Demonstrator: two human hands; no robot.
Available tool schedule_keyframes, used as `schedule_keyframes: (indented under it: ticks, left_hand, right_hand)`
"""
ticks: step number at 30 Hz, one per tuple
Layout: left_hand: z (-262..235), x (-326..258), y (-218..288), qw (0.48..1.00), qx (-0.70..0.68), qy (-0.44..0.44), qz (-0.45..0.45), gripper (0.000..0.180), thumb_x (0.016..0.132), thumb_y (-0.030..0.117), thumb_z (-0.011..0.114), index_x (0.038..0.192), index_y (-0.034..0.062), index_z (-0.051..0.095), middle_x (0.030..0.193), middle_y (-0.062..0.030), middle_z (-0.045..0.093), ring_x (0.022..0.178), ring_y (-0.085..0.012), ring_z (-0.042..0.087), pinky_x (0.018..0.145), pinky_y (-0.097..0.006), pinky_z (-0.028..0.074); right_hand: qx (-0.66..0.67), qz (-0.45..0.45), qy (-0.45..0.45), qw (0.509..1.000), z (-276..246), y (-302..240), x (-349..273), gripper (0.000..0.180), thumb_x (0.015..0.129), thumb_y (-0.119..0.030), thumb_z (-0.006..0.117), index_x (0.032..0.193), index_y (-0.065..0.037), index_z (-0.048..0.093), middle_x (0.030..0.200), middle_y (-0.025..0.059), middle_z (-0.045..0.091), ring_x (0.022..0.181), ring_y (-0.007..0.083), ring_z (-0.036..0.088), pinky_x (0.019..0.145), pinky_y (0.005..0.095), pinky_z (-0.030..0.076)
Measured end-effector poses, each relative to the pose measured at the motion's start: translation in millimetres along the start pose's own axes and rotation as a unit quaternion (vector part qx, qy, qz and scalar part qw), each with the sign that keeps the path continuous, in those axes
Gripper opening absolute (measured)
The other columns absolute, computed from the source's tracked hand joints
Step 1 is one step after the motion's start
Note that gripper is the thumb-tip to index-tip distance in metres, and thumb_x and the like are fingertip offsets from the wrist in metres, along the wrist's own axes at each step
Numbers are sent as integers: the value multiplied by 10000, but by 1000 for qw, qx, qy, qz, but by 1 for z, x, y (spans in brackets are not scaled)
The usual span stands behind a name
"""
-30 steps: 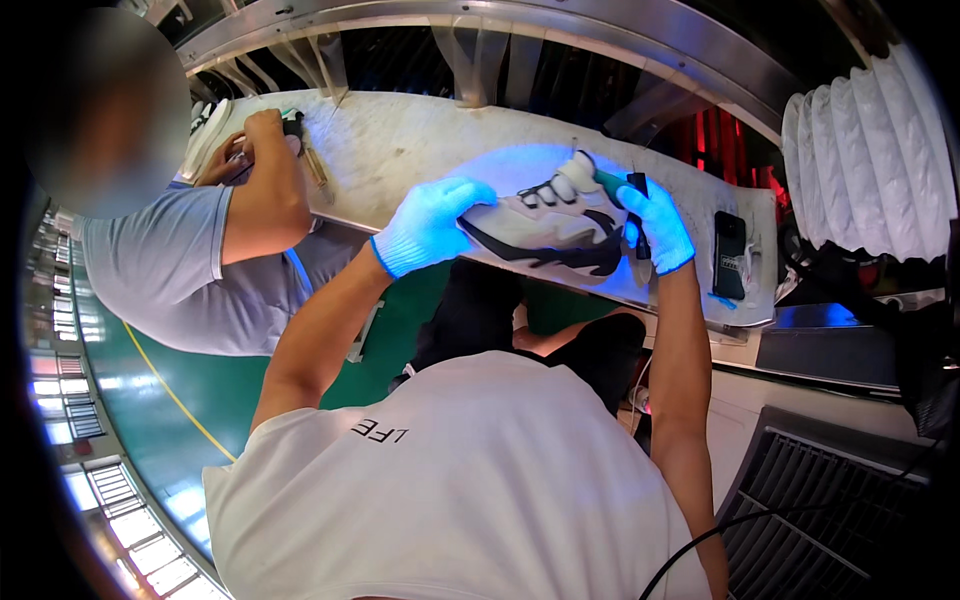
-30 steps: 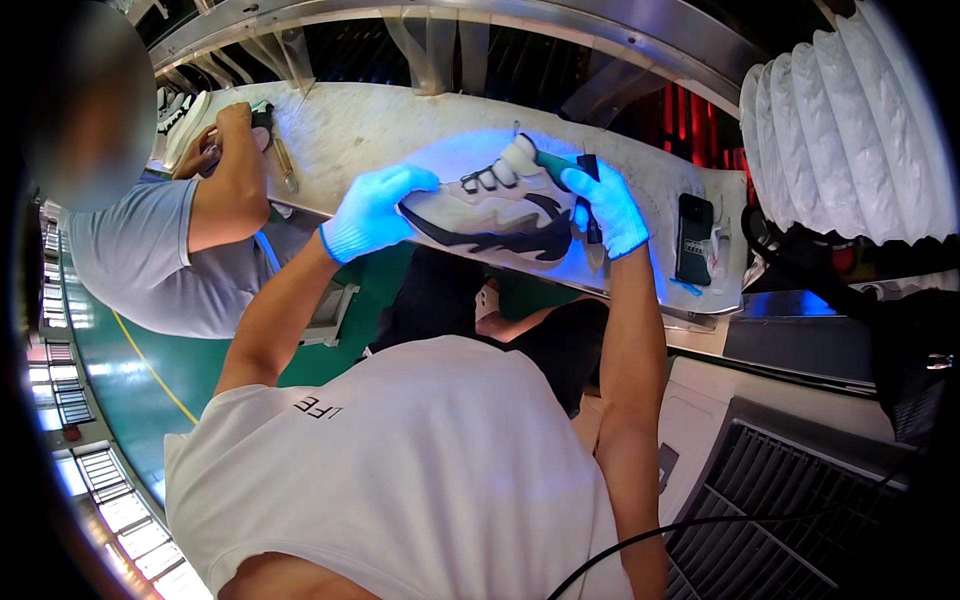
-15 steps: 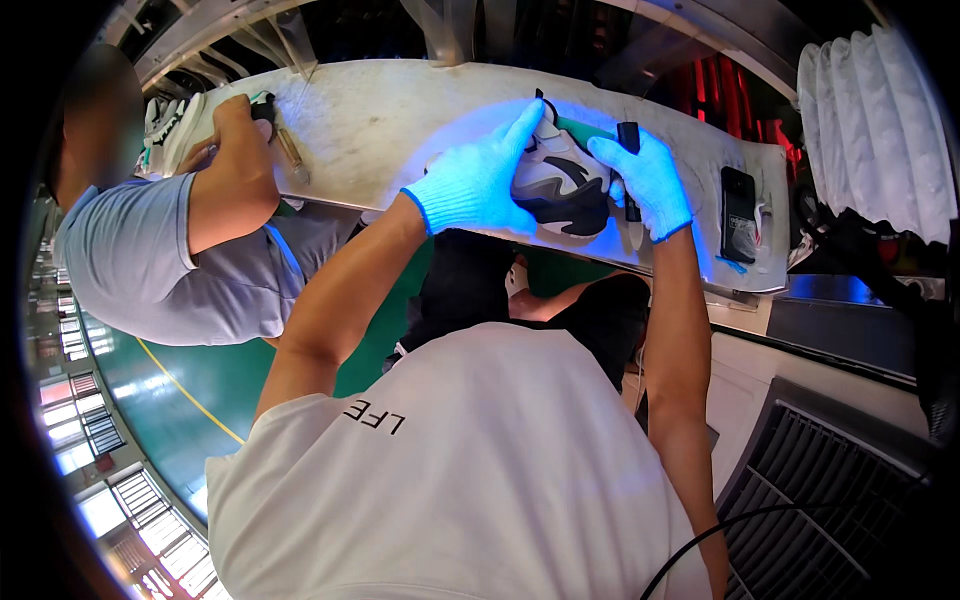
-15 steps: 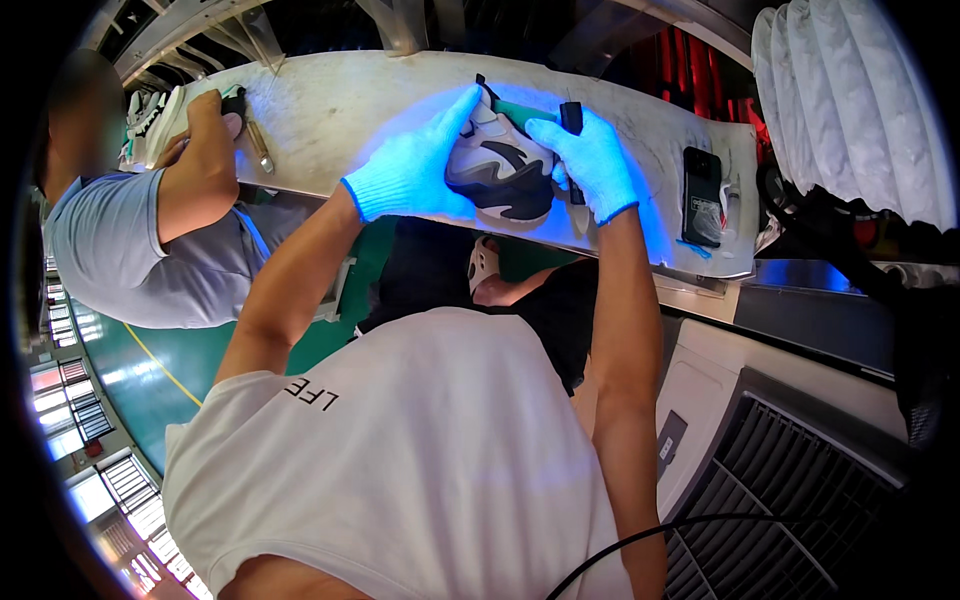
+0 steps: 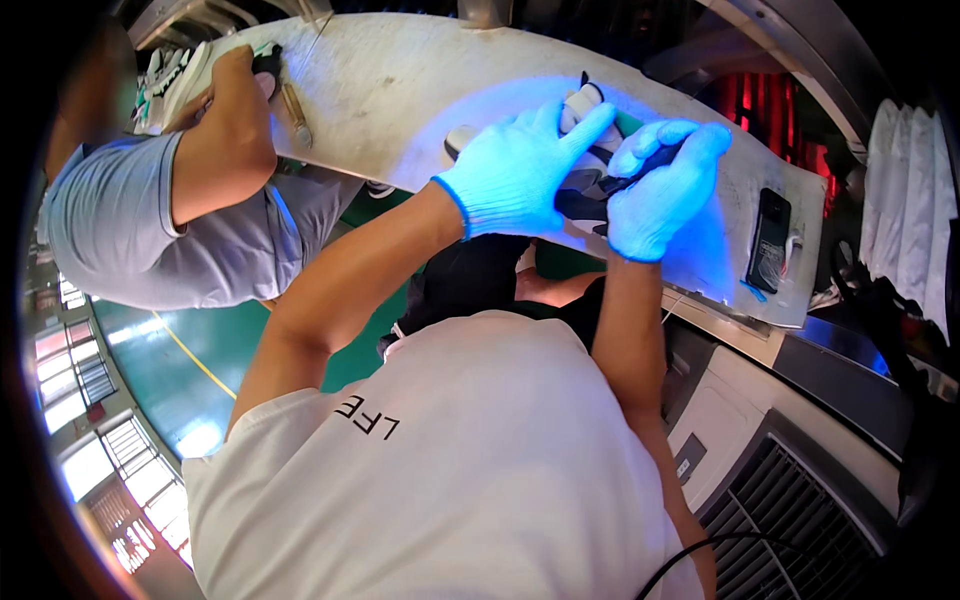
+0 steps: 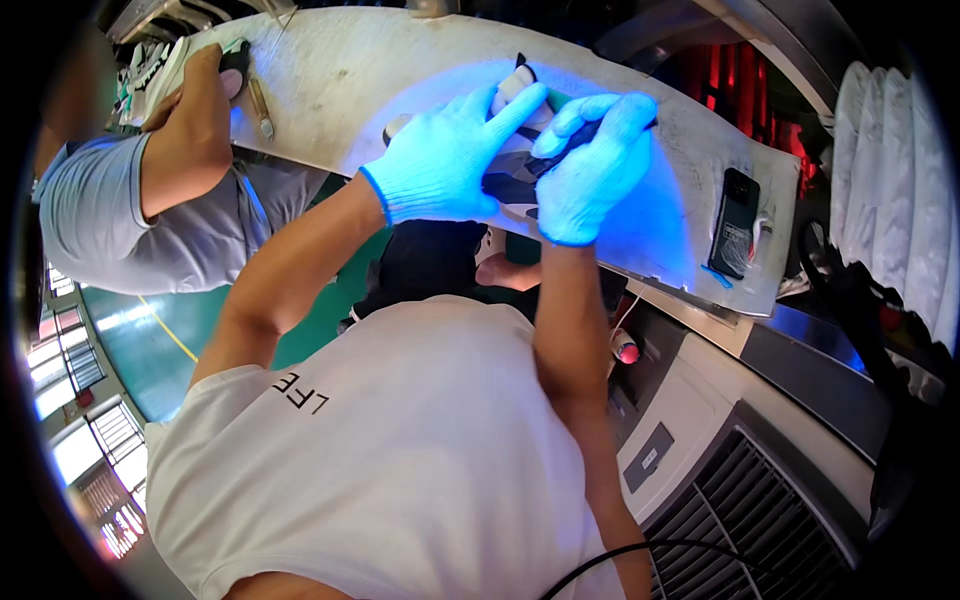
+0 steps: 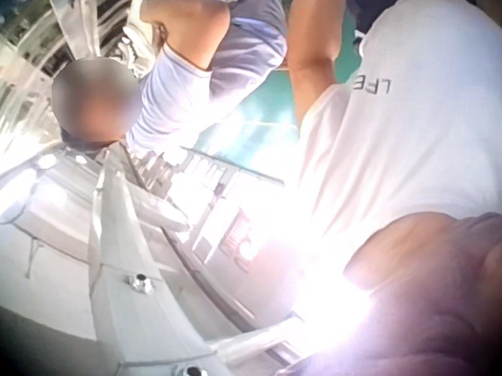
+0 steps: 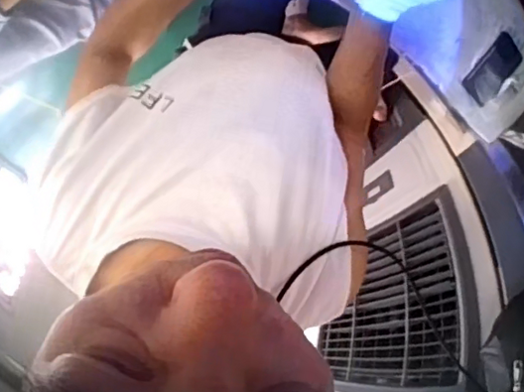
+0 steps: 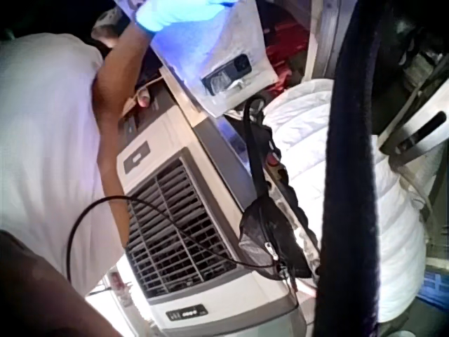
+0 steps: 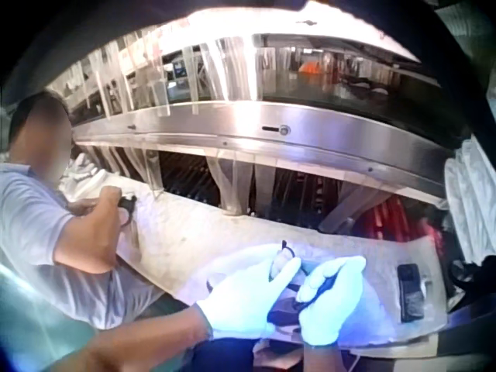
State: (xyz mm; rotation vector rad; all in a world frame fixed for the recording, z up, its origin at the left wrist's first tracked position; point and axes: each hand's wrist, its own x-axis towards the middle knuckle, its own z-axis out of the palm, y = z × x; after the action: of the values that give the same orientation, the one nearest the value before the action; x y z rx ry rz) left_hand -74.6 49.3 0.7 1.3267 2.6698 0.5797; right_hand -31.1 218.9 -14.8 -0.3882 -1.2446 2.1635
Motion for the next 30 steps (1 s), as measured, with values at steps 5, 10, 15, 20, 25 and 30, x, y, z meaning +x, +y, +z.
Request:
schedule_keyframes:
  ticks: [5, 10, 15, 20, 25, 30]
  left_hand:
    - [1, 12, 5, 997, 56, -58, -16, 1372, 740, 656, 953, 1783, 147, 221, 1380, -317, 621, 1173, -515, 707, 953, -590, 613]
    - [-11, 15, 6, 998, -28, -46, 15, 1229, 716, 453, 993, 1750, 201, 378, 1319, -269, 662, 1055, -444, 747, 877, -492, 633]
    - [5, 3, 1, 999, -14, -10, -44, 1224, 668, 423, 999, 1732, 220, 428, 1336, -231, 665, 1096, -443, 734, 883, -499, 626]
    - [7, -4, 4, 998, -16, 9, -61, 1221, 668, 467, 1001, 1730, 257, 437, 1328, -229, 656, 1133, -436, 717, 887, -512, 625]
    - [11, -8, 8, 997, -11, 27, -72, 1198, 683, 480, 998, 1725, 312, 429, 1305, -208, 650, 1118, -414, 713, 856, -514, 615]
    - [12, -6, 10, 997, -13, 26, -72, 1198, 681, 482, 1005, 1719, 339, 424, 1286, -191, 644, 1120, -404, 706, 849, -524, 604]
  right_hand:
    - [280, 66, -284, 915, -39, 23, 23, 643, 1130, -729, 404, 905, -151, 573, 645, 43, 520, 479, 189, 411, 460, 352, 348]
    - [350, 45, -312, 882, -51, 29, 30, 678, 1130, -742, 376, 808, -159, 504, 653, 7, 489, 485, 157, 372, 485, 363, 328]
    - [447, 86, -250, 855, -52, 29, 26, 686, 1131, -742, 384, 807, -167, 573, 663, -14, 447, 488, 143, 368, 484, 348, 329]
    - [315, 40, -174, 932, -35, 12, 9, 640, 1150, -671, 450, 847, -131, 612, 674, 3, 515, 468, 144, 445, 449, 337, 334]
    - [100, -31, -106, 989, -21, 9, -4, 598, 1158, -592, 555, 793, -117, 561, 641, 14, 480, 463, 143, 410, 454, 332, 339]
    - [-5, -21, -47, 999, 6, -4, -7, 435, 1095, -375, 760, 827, -86, 575, 632, 23, 518, 473, 143, 487, 416, 326, 346]
